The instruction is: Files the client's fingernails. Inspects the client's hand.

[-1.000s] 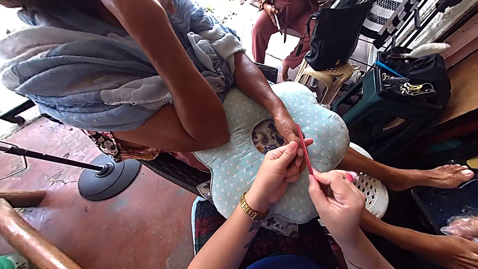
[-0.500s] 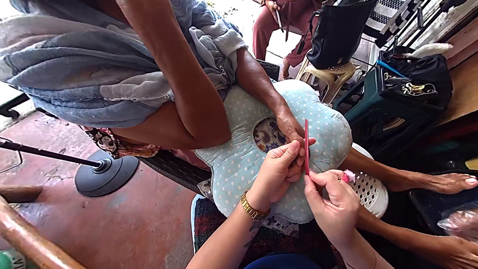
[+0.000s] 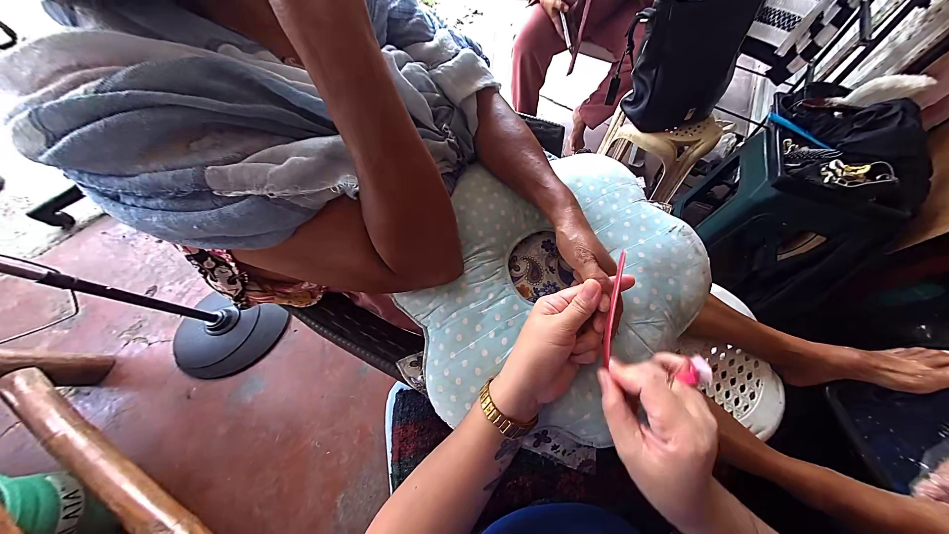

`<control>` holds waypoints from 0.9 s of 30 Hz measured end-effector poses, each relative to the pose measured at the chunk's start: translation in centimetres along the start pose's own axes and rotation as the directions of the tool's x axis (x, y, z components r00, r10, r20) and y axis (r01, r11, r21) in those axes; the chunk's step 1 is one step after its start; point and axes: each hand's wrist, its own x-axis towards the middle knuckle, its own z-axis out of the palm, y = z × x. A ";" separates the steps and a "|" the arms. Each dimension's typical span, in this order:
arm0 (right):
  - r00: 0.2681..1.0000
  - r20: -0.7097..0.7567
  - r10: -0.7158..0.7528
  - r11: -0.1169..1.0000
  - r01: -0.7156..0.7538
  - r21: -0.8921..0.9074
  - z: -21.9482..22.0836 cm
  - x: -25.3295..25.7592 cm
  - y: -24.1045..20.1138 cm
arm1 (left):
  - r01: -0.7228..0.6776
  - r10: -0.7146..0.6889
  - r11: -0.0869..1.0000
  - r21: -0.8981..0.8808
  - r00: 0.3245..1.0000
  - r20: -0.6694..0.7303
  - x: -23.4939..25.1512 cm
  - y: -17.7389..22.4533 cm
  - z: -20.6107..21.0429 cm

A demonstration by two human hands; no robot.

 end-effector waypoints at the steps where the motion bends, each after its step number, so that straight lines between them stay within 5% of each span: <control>1: 1.000 0.017 -0.003 1.000 0.003 0.001 -0.3 -0.7 0.0 | -0.002 0.002 1.000 0.001 1.000 0.006 0.1 0.0 0.0; 9: 0.998 -0.056 0.016 1.000 -0.017 -0.011 0.6 4.3 0.3 | -0.009 0.009 1.000 -0.017 1.000 -0.020 0.0 0.1 0.2; 16: 0.990 0.111 -0.084 0.996 0.086 -0.013 -0.3 -1.9 -0.7 | 0.004 -0.004 1.000 -0.005 0.999 0.046 0.2 0.0 -0.4; 23: 0.993 -0.107 -0.051 0.996 0.042 -0.083 -1.6 0.8 1.0 | -0.002 0.002 1.000 -0.008 0.999 0.034 0.3 0.0 -0.2; 27: 0.999 -0.023 -0.041 0.994 0.038 -0.105 -0.1 -0.1 0.6 | -0.007 0.008 1.000 -0.017 1.000 0.012 0.2 -0.1 -0.2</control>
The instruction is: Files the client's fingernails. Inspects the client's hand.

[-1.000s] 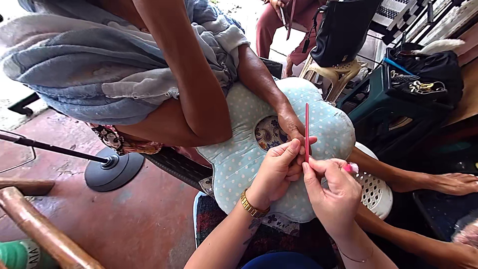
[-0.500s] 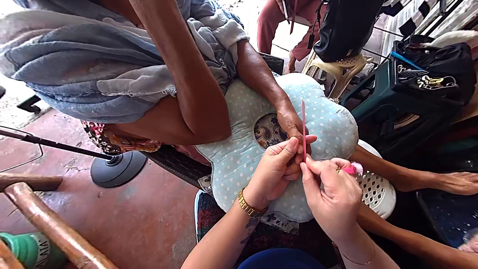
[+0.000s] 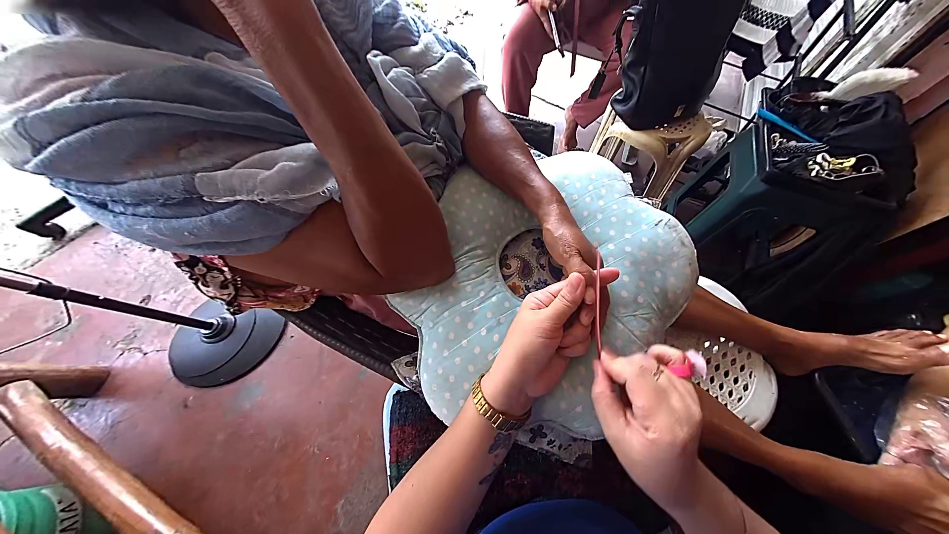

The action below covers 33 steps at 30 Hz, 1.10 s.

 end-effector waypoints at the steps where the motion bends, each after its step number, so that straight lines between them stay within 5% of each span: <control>1: 1.000 0.013 0.001 1.000 -0.002 0.013 0.0 -0.3 -0.3 | -0.003 0.003 1.000 -0.006 1.000 0.006 0.0 0.0 -0.1; 9: 0.995 -0.060 0.084 0.995 -0.081 0.055 1.4 4.2 -0.3 | -0.012 0.012 1.000 -0.001 0.999 -0.043 -0.1 0.2 0.5; 17: 0.994 0.097 -0.052 0.999 0.052 -0.001 -2.2 -3.9 -1.1 | -0.010 0.010 1.000 -0.006 0.999 0.034 0.1 0.1 -0.2; 21: 1.000 0.000 -0.025 0.999 0.025 -0.021 -3.5 -2.2 0.3 | -0.012 0.012 1.000 -0.006 1.000 0.026 0.0 0.2 0.1; 23: 0.999 0.009 -0.032 0.999 0.032 -0.031 -3.5 -0.8 1.8 | -0.079 0.088 0.984 0.156 0.995 -0.049 -0.3 0.3 0.8; 25: 1.000 -0.003 0.018 0.993 -0.019 -0.119 -4.3 0.1 3.5 | -0.205 0.321 0.798 0.566 0.941 -0.112 -0.8 0.5 1.1; 27: 0.991 -0.083 0.104 0.981 -0.116 -0.157 -5.7 0.6 5.2 | -0.241 0.477 0.431 0.870 0.879 0.006 -1.5 0.8 0.6; 31: 0.965 -0.146 0.219 0.975 -0.220 0.006 -7.0 0.0 6.6 | -0.122 0.496 -0.116 0.986 0.853 0.164 -1.5 0.7 0.6; 33: 0.969 -0.100 0.228 0.973 -0.224 0.051 -6.7 -0.9 6.6 | -0.053 0.479 -0.212 0.976 0.865 0.151 -1.3 0.6 1.0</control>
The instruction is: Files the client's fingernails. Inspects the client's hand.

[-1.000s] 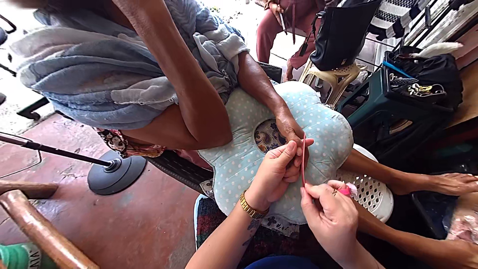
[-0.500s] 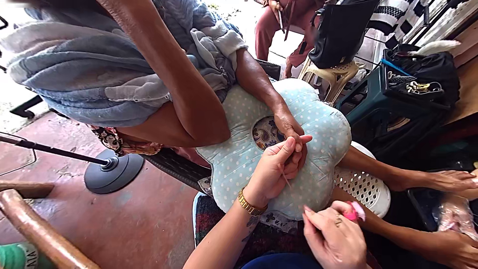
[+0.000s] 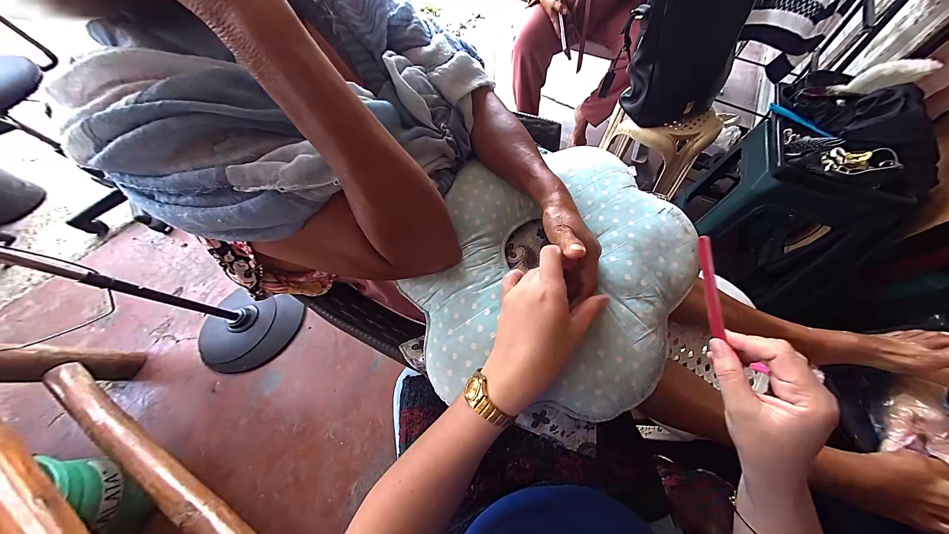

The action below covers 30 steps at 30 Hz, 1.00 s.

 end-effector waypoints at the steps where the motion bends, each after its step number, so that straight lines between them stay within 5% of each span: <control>1: 1.000 0.012 0.004 1.000 -0.004 0.020 0.1 -0.4 0.1 | 0.032 -0.032 0.999 0.007 0.999 0.028 0.1 0.2 -0.2; 4: 0.998 0.002 0.056 0.991 -0.056 0.124 0.0 -0.9 0.4 | 0.148 -0.129 0.966 -0.212 0.986 0.101 0.3 0.3 -1.1; 8: 0.994 -0.010 0.105 0.966 -0.099 0.238 0.1 -0.9 0.0 | 0.285 -0.206 0.766 -0.576 0.958 0.201 0.4 -0.4 -1.8; 14: 0.999 0.037 0.038 0.958 -0.047 0.284 1.3 -0.9 -0.6 | 0.463 -0.344 0.172 -0.869 0.855 0.388 0.6 1.1 -2.8; 16: 0.999 0.038 0.037 0.949 -0.047 0.310 1.6 -0.9 -0.8 | 0.494 -0.343 0.046 -0.868 0.824 0.451 0.6 1.4 -2.9; 23: 0.996 0.008 -0.090 0.951 0.084 0.297 2.5 0.3 -0.9 | 0.615 -0.244 0.235 -0.753 0.787 0.566 0.2 1.0 -3.3; 30: 0.900 0.029 -0.436 0.878 0.417 0.235 5.0 4.1 -2.3 | 0.581 -0.078 0.252 -0.774 0.809 0.582 0.2 -0.1 -3.1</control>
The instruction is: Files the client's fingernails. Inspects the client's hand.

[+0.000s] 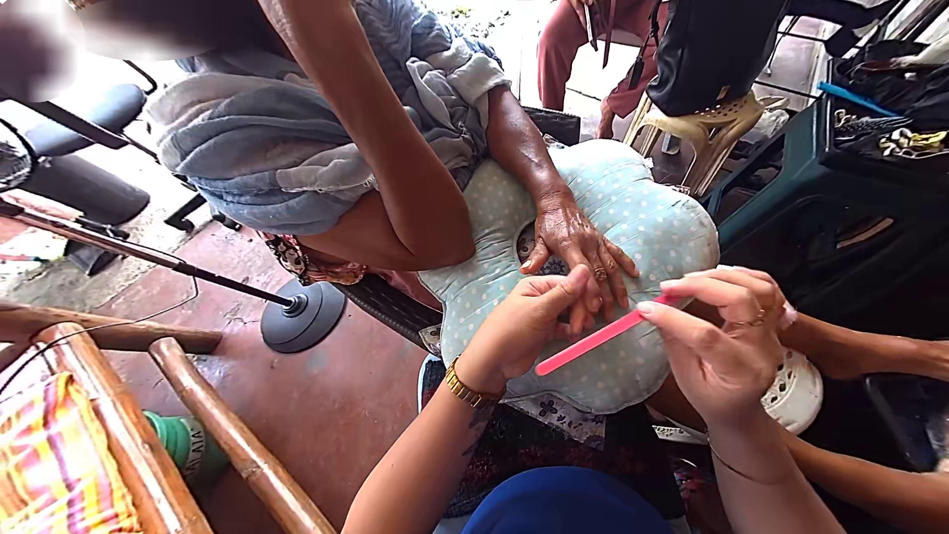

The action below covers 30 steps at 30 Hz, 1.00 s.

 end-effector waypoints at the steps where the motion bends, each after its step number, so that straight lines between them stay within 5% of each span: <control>1: 0.998 0.031 -0.056 0.998 0.056 -0.003 0.5 0.6 0.2 | 0.002 -0.002 1.000 0.001 0.999 0.052 -0.1 0.0 0.1; 4: 0.993 0.046 -0.105 0.993 0.107 -0.042 1.2 2.6 2.3 | 0.031 -0.029 0.999 -0.040 0.998 0.047 -0.4 0.0 0.7; 9: 0.998 -0.043 0.055 0.998 -0.054 0.024 -1.1 3.6 5.3 | -0.048 0.028 0.986 -0.157 0.991 -0.132 -1.1 -1.0 1.4; 17: 0.993 0.071 -0.089 0.996 0.089 0.007 1.1 1.7 3.9 | 0.057 -0.067 0.964 -0.259 0.997 -0.031 -0.5 -1.7 -0.1; 21: 0.968 -0.114 0.225 0.969 -0.234 -0.074 0.2 1.7 6.4 | 0.038 -0.052 0.970 -0.240 0.997 -0.051 -0.4 -1.4 -0.1; 25: 0.812 -0.123 0.571 0.815 -0.578 -0.029 -0.6 1.0 8.2 | -0.011 -0.018 0.979 -0.201 0.990 -0.141 -0.5 -1.2 0.5; 30: 0.690 -0.061 0.721 0.689 -0.724 -0.039 -1.3 -0.8 9.5 | -0.018 -0.004 0.987 -0.162 0.991 -0.134 -0.5 -1.1 0.6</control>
